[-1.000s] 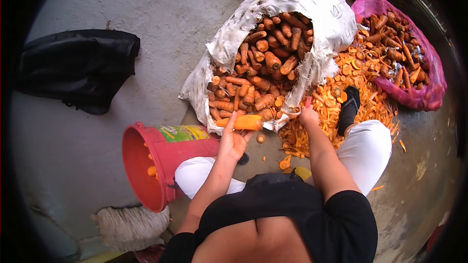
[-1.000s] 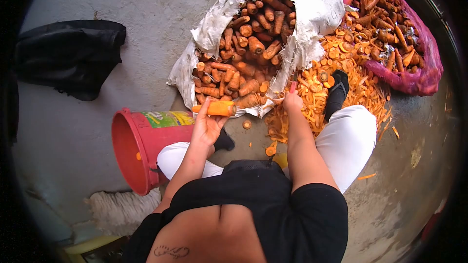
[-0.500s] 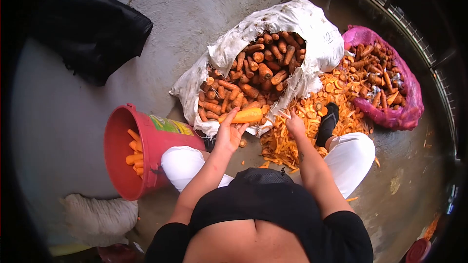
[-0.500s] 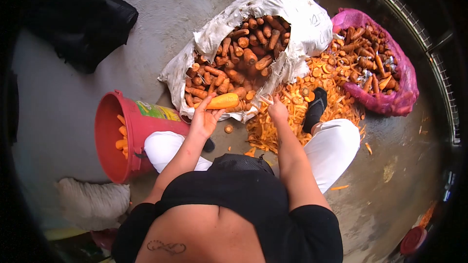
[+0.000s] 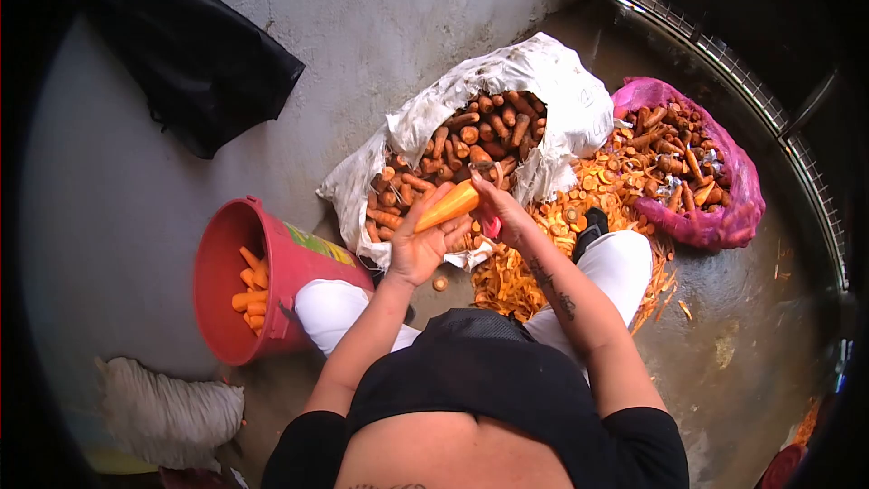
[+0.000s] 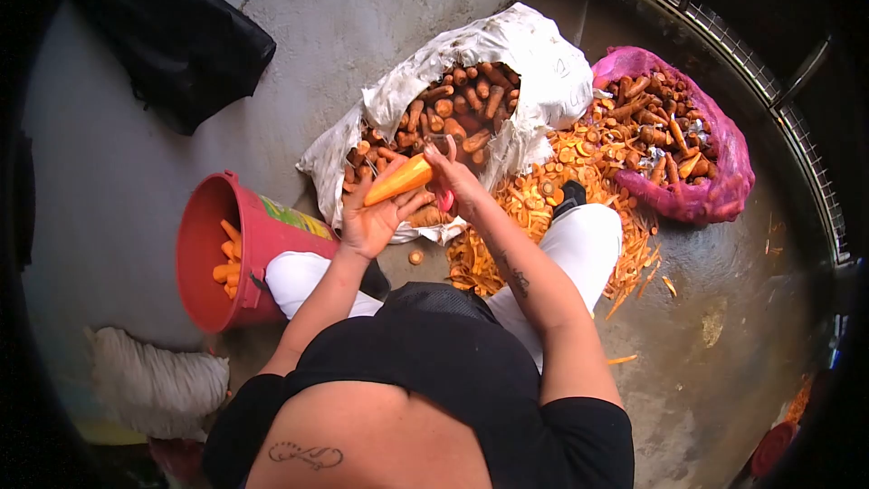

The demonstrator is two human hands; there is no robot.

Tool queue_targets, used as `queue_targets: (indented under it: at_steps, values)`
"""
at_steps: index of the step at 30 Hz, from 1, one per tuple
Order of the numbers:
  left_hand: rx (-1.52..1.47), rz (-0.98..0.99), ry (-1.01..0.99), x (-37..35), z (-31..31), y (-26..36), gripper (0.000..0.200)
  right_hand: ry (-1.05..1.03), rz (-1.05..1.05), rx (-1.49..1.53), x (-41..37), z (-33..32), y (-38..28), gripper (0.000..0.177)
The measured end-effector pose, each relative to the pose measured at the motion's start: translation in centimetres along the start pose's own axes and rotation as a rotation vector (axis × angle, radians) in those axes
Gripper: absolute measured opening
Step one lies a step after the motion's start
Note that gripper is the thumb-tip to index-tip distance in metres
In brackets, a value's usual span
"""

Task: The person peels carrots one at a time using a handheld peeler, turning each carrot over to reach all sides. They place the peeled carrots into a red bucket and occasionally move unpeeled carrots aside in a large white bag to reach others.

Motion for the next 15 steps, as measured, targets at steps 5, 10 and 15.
queue_targets:
  at_steps: [5, 10, 15]
  values:
    - [0.556, -0.308, -0.053, -0.7, 1.3, 2.7, 0.070, -0.314, -0.218, -0.568, -1.1, 2.2, -5.2, 0.061]
    - [1.399, -0.172, 0.275, 1.9, -1.8, 2.6, 0.044, -0.409, -0.488, -1.152, -2.8, 4.6, -5.2, 0.085]
    - [1.743, 0.145, 0.611, 1.2, 0.5, 4.8, 0.041, -0.016, -0.295, -1.333, -2.4, -0.3, -6.6, 0.082]
Point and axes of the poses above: each hand's wrist, its own x-axis towards the middle knuckle, its own z-axis out of the palm, y = z × x, the point moved 6 cm from there along x, towards the middle knuckle, and after that the axes turned 9 degrees about -z, right-handed, at the moved point
